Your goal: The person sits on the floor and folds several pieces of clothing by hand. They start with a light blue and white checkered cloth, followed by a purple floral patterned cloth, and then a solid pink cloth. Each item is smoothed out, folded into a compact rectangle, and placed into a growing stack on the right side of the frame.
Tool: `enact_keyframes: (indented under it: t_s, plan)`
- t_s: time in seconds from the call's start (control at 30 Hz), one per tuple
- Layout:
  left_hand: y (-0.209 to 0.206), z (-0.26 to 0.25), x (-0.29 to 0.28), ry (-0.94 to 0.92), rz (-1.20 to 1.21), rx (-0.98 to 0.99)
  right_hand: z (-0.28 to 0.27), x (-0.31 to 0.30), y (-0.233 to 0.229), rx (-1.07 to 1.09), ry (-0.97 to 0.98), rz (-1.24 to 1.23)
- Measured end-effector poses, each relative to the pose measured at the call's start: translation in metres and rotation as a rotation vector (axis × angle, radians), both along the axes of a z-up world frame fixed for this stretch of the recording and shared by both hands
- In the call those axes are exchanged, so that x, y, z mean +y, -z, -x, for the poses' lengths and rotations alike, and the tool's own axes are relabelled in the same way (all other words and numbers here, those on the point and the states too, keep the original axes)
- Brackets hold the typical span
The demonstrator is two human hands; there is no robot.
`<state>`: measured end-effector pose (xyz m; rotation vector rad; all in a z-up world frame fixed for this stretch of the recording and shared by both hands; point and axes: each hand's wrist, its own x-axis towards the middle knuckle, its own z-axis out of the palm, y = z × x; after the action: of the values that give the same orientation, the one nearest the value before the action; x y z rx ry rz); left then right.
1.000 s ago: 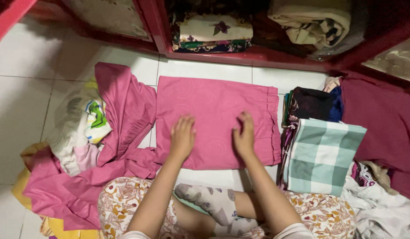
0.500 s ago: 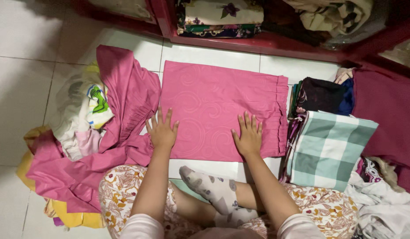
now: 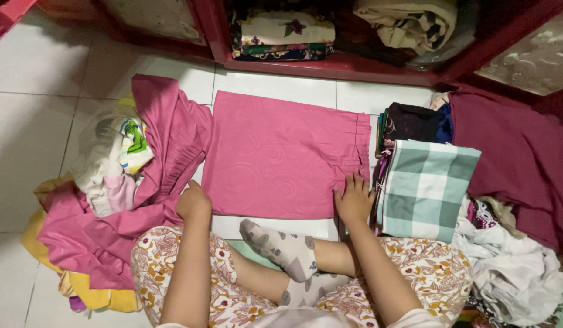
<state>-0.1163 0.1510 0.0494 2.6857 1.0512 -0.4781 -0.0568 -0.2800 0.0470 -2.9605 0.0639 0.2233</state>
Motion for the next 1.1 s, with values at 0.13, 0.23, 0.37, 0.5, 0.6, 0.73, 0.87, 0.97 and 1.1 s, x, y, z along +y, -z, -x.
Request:
enact_keyframes:
  t_s: [0.13, 0.23, 0.37, 0.5, 0.6, 0.73, 0.87, 0.97, 1.1]
  plan:
    - [-0.012, -0.015, -0.054, 0.307, -0.112, -0.438, -0.005, 0.022, 0.011, -0.218, -0.105, -0.050]
    - [-0.010, -0.040, -0.108, 0.627, 0.026, -0.470, -0.016, 0.064, 0.024, -0.241, -0.254, -0.170]
    - [0.002, -0.045, -0.140, 0.756, 0.146, -0.211, -0.015, 0.090, 0.019, -0.044, -0.505, -0.149]
    - [0.014, -0.040, -0.087, 0.581, -0.004, -0.233, -0.028, 0.052, 0.003, -0.017, -0.341, 0.035]
    - [0.033, -0.037, -0.051, 0.349, -0.111, -0.345, -0.033, 0.028, 0.010, -0.004, -0.150, -0.011]
    - [0.053, -0.040, -0.049, 0.279, -0.125, -0.357, -0.034, 0.009, 0.028, -0.134, -0.206, -0.170]
    - [0.053, -0.039, -0.058, 0.323, -0.142, -0.395, -0.021, -0.017, 0.019, -0.150, -0.069, -0.249]
    - [0.050, -0.035, -0.072, 0.441, -0.060, -0.387, -0.012, -0.012, 0.012, -0.005, 0.082, -0.024]
    - [0.021, -0.046, -0.084, 0.434, -0.035, -0.351, -0.046, -0.006, 0.024, -0.009, -0.068, 0.035]
